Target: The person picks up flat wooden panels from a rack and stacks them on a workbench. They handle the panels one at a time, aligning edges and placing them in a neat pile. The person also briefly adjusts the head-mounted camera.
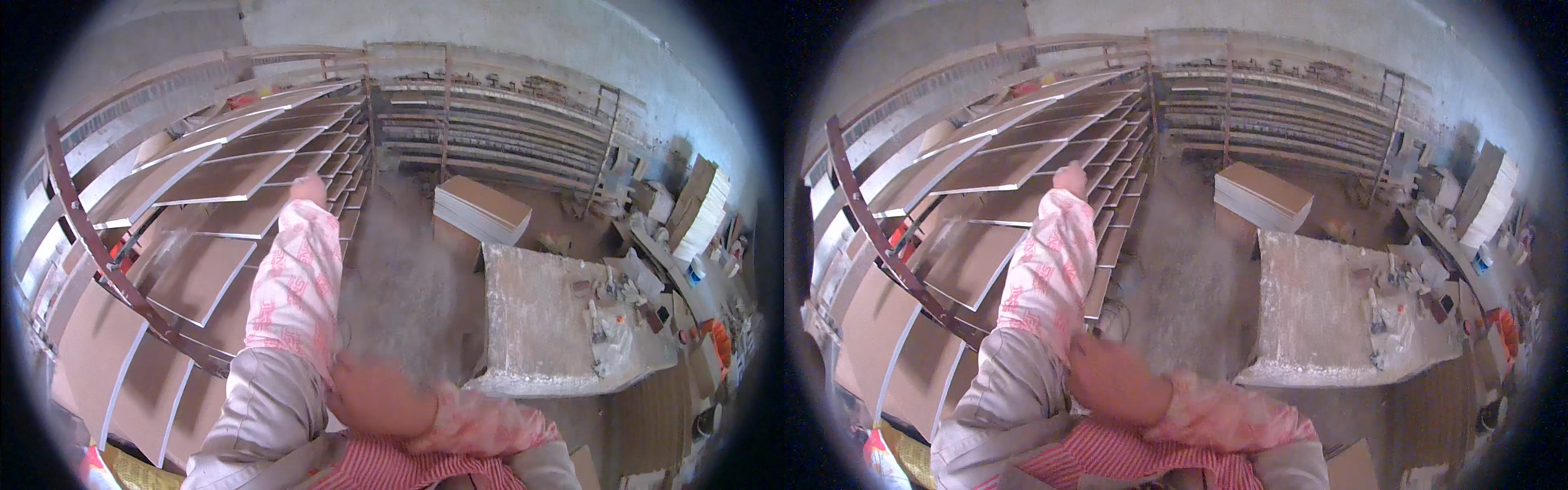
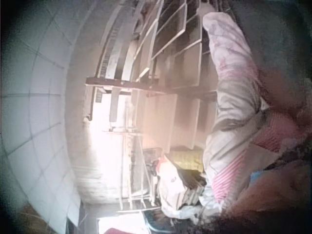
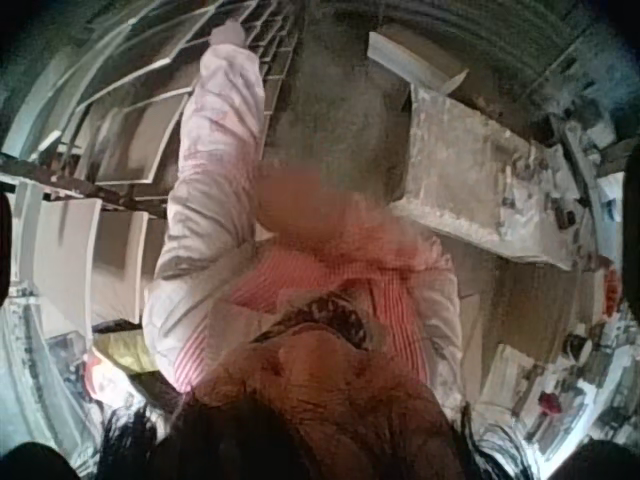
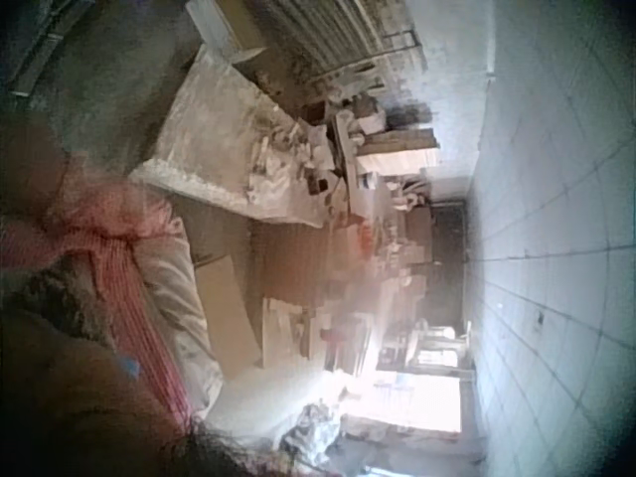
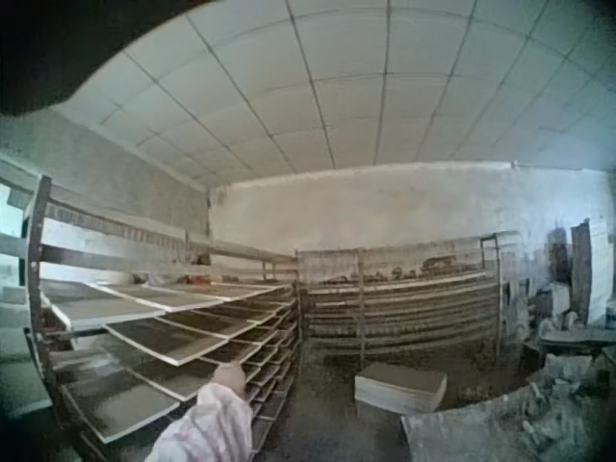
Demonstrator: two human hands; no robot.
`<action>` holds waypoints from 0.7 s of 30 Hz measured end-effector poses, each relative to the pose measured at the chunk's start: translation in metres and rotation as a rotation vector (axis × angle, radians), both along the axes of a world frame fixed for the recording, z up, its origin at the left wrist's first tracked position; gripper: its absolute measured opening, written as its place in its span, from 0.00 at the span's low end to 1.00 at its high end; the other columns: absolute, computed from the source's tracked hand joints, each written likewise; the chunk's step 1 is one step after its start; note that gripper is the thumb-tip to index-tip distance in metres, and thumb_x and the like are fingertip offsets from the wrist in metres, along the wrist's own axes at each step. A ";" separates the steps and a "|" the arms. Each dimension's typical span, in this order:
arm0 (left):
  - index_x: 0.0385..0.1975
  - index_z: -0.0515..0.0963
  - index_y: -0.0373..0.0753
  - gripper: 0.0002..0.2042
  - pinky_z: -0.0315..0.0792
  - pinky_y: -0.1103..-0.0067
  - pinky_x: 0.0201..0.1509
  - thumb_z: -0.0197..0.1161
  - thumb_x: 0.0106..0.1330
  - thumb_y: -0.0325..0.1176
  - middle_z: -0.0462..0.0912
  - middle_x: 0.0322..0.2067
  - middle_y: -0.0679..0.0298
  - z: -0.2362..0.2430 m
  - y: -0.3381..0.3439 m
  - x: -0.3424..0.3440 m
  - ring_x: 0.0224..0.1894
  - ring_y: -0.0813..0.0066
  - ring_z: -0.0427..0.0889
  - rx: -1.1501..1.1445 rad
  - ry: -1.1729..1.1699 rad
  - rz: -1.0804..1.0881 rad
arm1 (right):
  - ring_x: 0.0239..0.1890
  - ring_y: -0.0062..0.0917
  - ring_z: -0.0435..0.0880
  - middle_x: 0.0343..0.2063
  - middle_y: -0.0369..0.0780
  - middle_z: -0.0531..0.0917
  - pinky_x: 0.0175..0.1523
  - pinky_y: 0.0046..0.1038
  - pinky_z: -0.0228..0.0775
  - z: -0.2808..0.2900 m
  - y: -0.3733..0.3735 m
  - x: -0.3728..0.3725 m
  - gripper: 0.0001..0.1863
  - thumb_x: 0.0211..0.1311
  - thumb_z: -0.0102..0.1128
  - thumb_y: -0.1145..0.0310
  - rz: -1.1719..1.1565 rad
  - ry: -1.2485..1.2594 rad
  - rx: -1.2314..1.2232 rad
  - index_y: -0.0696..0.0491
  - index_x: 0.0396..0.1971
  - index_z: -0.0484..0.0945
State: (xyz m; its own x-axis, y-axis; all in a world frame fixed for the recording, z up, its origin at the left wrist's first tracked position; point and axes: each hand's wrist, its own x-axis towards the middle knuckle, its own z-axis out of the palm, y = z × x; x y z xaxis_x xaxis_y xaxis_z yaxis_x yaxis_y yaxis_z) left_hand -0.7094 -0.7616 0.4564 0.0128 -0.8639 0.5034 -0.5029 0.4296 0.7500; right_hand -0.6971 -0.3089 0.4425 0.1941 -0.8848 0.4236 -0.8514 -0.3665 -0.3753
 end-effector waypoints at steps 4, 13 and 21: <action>0.36 0.83 0.39 0.14 0.79 0.59 0.46 0.58 0.62 0.42 0.86 0.34 0.48 -0.045 0.066 -0.037 0.41 0.48 0.86 -0.179 -0.578 -0.003 | 0.29 0.37 0.84 0.32 0.44 0.77 0.28 0.37 0.76 0.002 -0.041 -0.017 0.09 0.50 0.60 0.68 0.044 -0.076 -0.583 0.54 0.30 0.75; 0.33 0.87 0.46 0.10 0.80 0.67 0.39 0.62 0.59 0.39 0.88 0.33 0.59 -0.101 0.156 -0.114 0.38 0.62 0.89 -0.553 -1.599 -0.317 | 0.30 0.39 0.85 0.24 0.43 0.82 0.31 0.42 0.75 0.082 -0.002 0.022 0.10 0.58 0.56 0.66 -0.517 -0.308 -0.061 0.56 0.34 0.73; 0.34 0.86 0.39 0.16 0.80 0.61 0.47 0.58 0.62 0.44 0.87 0.37 0.49 -0.058 0.099 -0.088 0.42 0.50 0.87 -0.045 -0.675 0.134 | 0.34 0.45 0.83 0.34 0.50 0.81 0.35 0.44 0.75 -0.017 0.028 -0.057 0.11 0.64 0.50 0.71 0.274 -0.160 -0.240 0.58 0.44 0.70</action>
State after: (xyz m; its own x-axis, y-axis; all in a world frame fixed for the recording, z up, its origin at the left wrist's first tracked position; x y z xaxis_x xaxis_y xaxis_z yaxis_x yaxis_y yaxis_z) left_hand -0.7976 -0.6629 0.3980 -0.2108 -0.8547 0.4744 -0.9048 0.3543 0.2362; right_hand -0.7539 -0.2804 0.4259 0.3240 -0.6813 0.6564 -0.6476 -0.6655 -0.3710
